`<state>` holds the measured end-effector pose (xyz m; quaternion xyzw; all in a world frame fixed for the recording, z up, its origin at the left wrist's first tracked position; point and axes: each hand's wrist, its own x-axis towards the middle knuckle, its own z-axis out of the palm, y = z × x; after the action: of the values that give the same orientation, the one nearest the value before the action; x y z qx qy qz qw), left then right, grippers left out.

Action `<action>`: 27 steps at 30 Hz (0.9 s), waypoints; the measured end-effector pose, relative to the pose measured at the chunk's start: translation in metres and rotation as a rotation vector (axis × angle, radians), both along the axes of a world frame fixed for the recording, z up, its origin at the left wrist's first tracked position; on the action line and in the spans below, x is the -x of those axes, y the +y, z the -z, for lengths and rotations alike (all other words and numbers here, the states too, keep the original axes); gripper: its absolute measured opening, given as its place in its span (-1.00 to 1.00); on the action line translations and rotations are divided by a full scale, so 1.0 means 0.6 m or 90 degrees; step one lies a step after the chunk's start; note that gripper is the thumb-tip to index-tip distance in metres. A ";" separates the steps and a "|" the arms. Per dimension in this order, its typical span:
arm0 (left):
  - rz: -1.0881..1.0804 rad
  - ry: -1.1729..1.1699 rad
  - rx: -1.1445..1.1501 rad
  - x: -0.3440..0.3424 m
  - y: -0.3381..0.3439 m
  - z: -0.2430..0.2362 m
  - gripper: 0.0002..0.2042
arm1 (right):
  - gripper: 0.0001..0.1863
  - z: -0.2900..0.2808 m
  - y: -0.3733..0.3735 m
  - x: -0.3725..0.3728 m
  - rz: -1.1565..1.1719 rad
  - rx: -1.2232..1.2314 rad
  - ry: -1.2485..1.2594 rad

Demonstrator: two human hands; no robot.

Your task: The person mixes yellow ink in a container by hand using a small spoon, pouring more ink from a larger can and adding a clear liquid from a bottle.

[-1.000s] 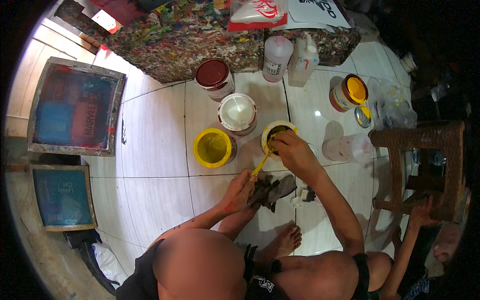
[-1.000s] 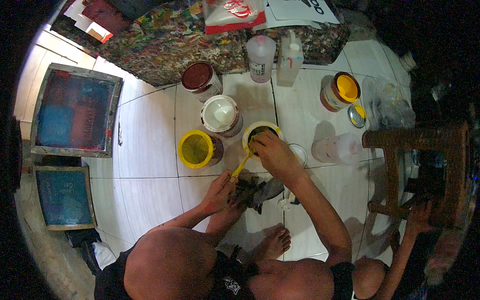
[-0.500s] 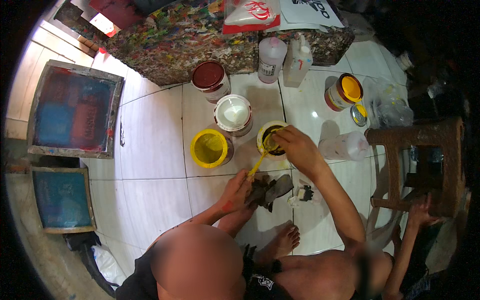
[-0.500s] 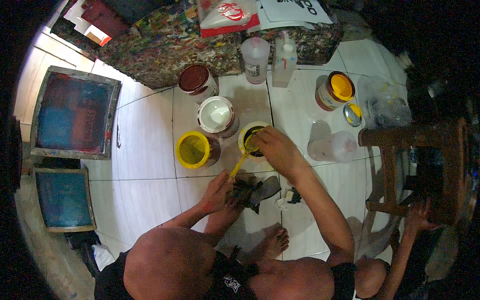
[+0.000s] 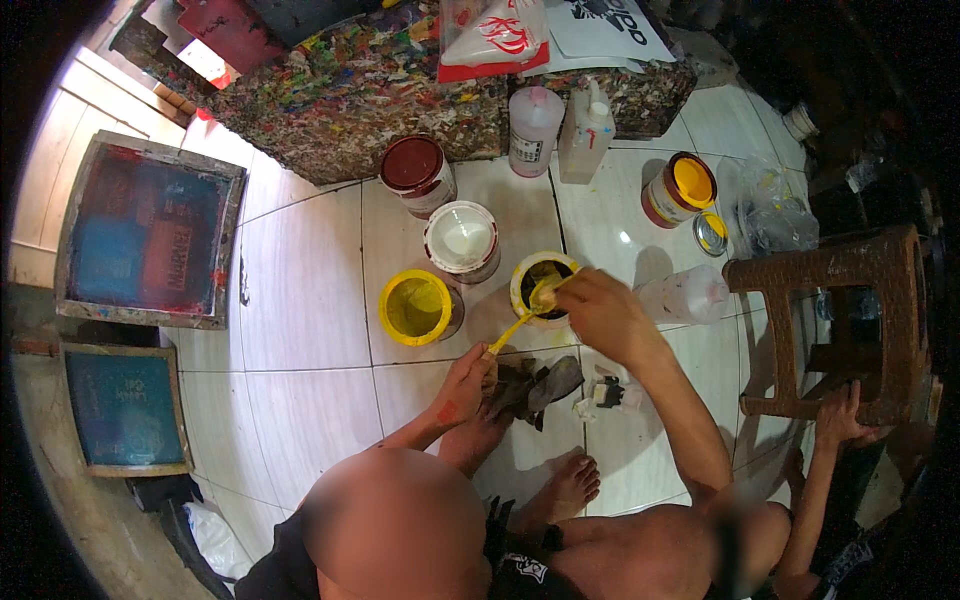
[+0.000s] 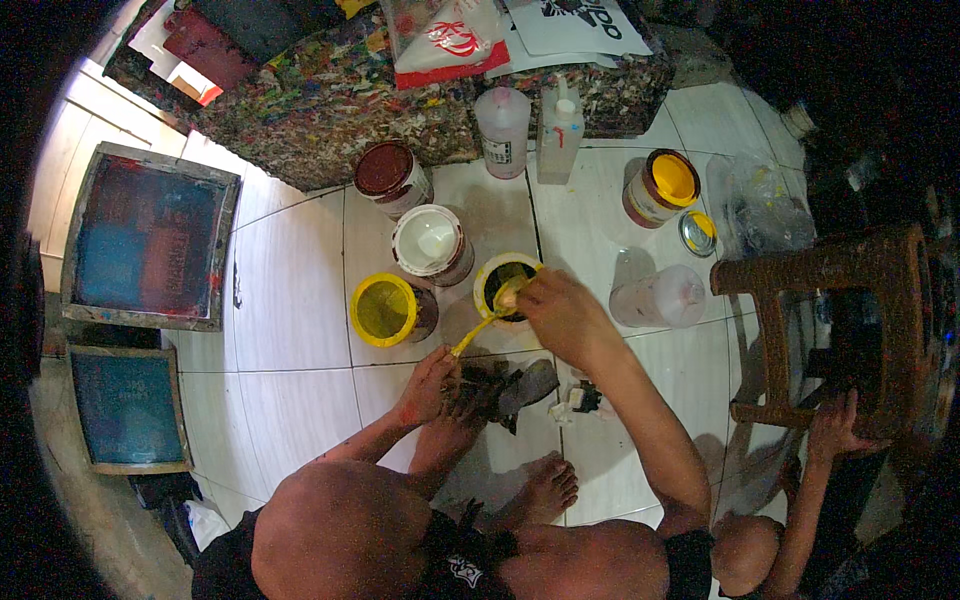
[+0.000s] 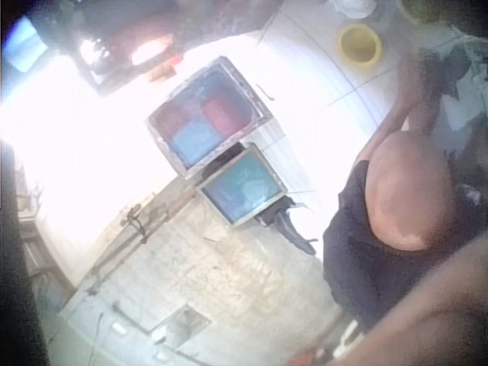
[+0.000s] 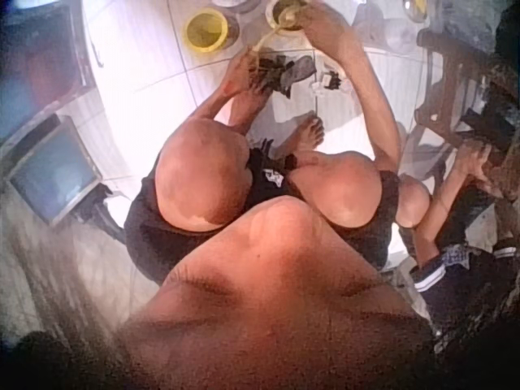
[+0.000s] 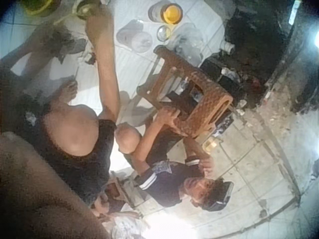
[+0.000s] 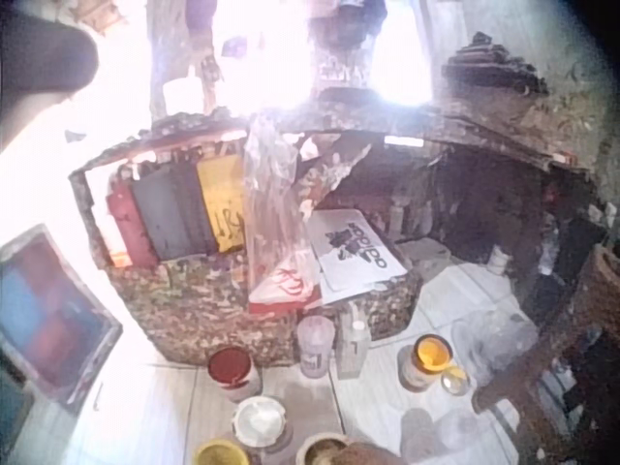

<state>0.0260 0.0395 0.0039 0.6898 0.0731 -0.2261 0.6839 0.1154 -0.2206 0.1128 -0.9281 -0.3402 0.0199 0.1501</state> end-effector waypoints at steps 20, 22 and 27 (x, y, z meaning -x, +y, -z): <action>0.039 0.324 0.311 -0.050 -0.033 -0.128 -0.63 | -0.54 0.025 0.037 0.024 0.128 -0.402 -0.065; 0.010 0.292 0.291 -0.047 -0.041 -0.130 -0.59 | -0.57 0.021 0.044 0.029 0.093 -0.394 -0.069; 0.062 0.216 0.200 -0.046 -0.051 -0.142 -0.57 | -0.60 0.017 0.042 0.039 0.005 -0.353 -0.064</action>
<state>0.0536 0.0089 0.0892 0.5296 0.1178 -0.3803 0.7490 0.0921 -0.1956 0.1026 -0.8529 -0.3360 -0.1207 0.3810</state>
